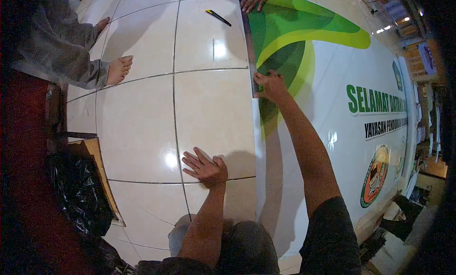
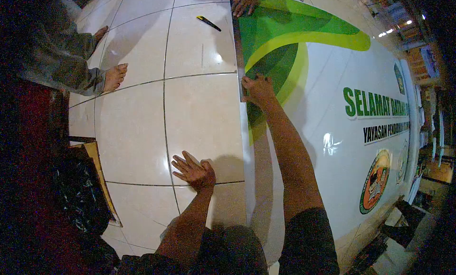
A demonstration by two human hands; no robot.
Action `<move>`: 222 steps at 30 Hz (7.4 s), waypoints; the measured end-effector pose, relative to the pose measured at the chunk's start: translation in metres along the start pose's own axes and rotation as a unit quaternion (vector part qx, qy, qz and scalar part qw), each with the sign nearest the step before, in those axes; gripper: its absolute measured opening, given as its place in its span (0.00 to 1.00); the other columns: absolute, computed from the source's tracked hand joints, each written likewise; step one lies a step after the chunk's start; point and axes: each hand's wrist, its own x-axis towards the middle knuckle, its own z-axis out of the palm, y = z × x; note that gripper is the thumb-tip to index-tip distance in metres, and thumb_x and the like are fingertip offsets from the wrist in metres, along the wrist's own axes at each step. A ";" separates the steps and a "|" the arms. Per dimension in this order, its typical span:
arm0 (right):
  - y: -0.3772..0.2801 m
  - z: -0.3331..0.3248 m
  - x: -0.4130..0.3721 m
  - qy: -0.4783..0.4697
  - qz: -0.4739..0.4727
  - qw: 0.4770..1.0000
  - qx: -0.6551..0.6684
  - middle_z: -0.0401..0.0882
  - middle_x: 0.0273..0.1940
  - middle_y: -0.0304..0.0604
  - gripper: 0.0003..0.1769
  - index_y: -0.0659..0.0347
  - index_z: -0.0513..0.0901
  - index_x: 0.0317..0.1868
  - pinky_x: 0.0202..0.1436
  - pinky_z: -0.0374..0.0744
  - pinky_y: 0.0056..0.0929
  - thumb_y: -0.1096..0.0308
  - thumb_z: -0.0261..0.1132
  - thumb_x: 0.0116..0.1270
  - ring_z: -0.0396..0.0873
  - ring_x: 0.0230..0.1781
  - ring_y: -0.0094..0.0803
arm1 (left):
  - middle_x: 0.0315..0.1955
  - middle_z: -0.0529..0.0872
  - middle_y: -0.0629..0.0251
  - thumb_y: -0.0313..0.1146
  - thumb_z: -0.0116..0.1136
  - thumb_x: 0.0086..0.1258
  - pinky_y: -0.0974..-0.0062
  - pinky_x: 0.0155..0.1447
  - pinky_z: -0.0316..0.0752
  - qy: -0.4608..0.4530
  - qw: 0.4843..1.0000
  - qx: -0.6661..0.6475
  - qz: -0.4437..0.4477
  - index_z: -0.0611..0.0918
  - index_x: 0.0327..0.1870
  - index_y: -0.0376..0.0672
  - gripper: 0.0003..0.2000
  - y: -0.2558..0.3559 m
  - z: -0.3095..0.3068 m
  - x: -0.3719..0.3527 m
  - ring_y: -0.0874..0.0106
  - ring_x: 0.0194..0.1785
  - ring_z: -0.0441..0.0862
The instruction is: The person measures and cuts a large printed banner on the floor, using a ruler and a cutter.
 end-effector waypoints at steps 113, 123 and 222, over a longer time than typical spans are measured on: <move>0.022 0.033 0.007 0.047 -0.055 0.997 0.012 0.73 0.69 0.31 0.50 0.40 0.73 0.71 0.67 0.63 0.61 0.37 0.76 0.45 0.66 0.69 0.49 | 0.79 0.44 0.39 0.42 0.49 0.67 0.33 0.77 0.35 -0.026 0.999 -0.016 -0.017 0.56 0.79 0.40 0.38 0.000 -0.001 -0.001 0.42 0.82 0.39; 0.026 0.038 0.009 0.080 -0.080 0.993 0.034 0.78 0.64 0.38 0.46 0.40 0.75 0.67 0.66 0.65 0.62 0.33 0.73 0.47 0.67 0.69 0.51 | 0.77 0.49 0.34 0.38 0.54 0.62 0.28 0.74 0.41 -0.013 1.000 -0.021 -0.006 0.59 0.77 0.35 0.40 0.001 -0.002 0.000 0.36 0.80 0.45; -0.241 0.150 -0.311 0.332 -0.046 0.926 0.174 0.76 0.61 0.41 0.17 0.52 0.85 0.55 0.66 0.69 0.46 0.59 0.64 0.69 0.70 0.64 0.40 | 0.77 0.57 0.45 0.55 0.41 0.80 0.20 0.69 0.43 -0.013 0.995 0.095 0.011 0.57 0.79 0.61 0.29 -0.360 -0.056 -0.067 0.36 0.77 0.51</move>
